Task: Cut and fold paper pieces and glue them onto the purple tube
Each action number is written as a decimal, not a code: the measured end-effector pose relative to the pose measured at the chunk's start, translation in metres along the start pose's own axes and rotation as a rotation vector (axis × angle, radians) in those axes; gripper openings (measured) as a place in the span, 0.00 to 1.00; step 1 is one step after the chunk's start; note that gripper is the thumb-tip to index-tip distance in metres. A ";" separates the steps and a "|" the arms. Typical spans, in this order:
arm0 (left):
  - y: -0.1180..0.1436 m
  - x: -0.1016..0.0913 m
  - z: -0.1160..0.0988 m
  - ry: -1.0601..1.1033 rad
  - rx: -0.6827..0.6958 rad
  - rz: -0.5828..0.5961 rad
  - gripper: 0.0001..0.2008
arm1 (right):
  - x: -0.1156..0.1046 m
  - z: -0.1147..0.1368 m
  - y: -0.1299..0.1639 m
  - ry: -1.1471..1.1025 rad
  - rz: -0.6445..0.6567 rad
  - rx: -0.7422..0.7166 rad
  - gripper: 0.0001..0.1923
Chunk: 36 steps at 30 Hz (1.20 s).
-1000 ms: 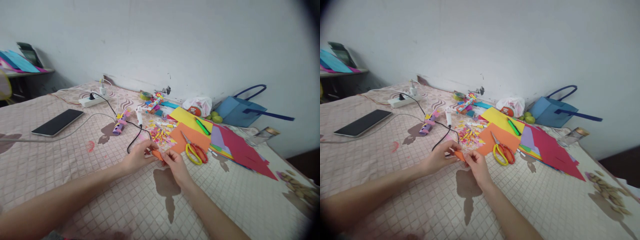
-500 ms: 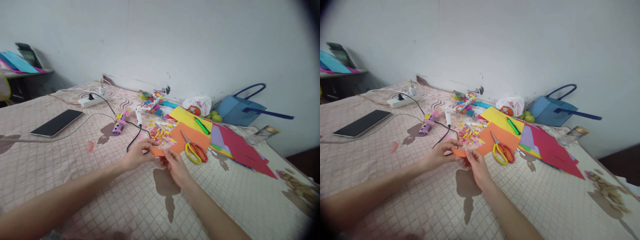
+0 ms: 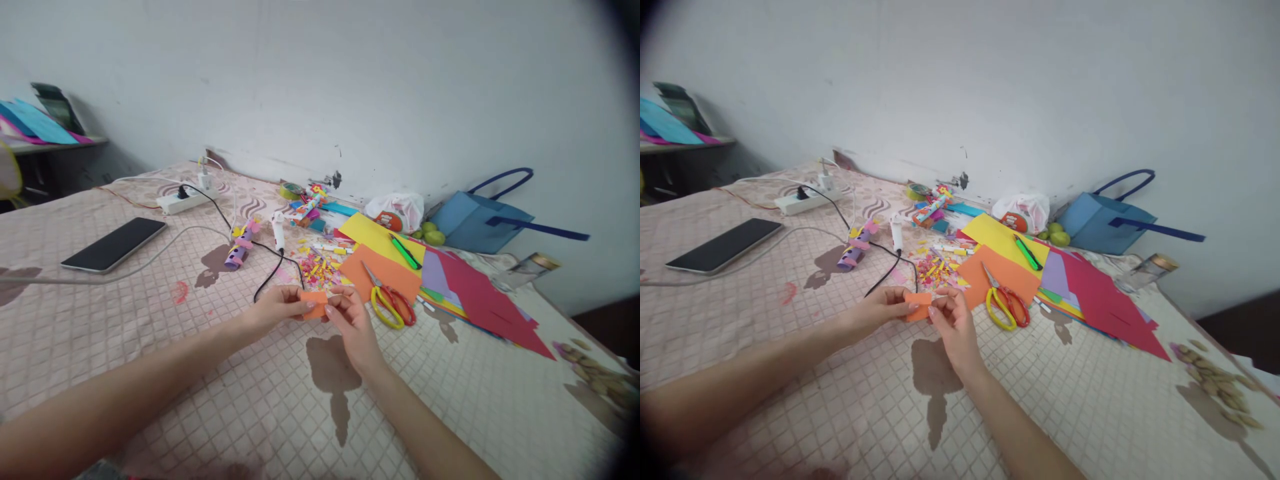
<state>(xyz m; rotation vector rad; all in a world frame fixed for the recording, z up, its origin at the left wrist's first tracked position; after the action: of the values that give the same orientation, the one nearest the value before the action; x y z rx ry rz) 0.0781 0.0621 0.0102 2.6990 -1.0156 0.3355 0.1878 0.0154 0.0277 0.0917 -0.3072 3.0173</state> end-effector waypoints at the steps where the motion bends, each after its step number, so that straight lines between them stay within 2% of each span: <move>1: 0.000 0.000 0.002 0.049 -0.009 -0.005 0.14 | 0.000 0.002 0.000 0.031 0.001 -0.011 0.11; 4: 0.000 -0.001 0.007 0.164 -0.046 -0.022 0.13 | 0.002 0.005 0.001 0.115 0.012 -0.041 0.07; 10: -0.001 -0.002 0.016 0.229 -0.098 0.000 0.11 | 0.003 0.011 0.004 0.248 0.009 -0.108 0.04; 15: -0.002 -0.006 0.021 0.270 -0.128 -0.020 0.10 | 0.004 0.008 0.004 0.211 0.014 -0.072 0.07; 19: -0.001 -0.006 0.022 0.250 -0.153 -0.035 0.10 | 0.000 0.006 0.002 0.167 -0.020 -0.039 0.06; 24: -0.002 -0.005 0.018 0.307 -0.109 -0.029 0.08 | 0.001 0.007 0.002 0.254 -0.001 -0.067 0.04; 29: -0.004 -0.007 0.021 0.357 -0.115 -0.034 0.08 | 0.003 0.011 0.005 0.356 0.002 -0.113 0.05; 36: -0.003 -0.009 0.018 0.383 -0.102 -0.066 0.07 | 0.010 0.012 0.006 0.375 0.049 -0.141 0.11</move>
<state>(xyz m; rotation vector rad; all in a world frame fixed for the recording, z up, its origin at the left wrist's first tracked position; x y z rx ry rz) 0.0759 0.0640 -0.0102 2.4392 -0.8051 0.7324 0.1781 0.0083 0.0392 -0.4923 -0.4851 2.9634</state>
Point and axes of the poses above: each hand's wrist, its own y-axis away from the middle knuckle, its own x-axis out of the palm, z = x × y, the point moved 9 cm from there along -y, towards the middle knuckle, and after that the axes turned 1 degree about z, right-handed, at the moved point
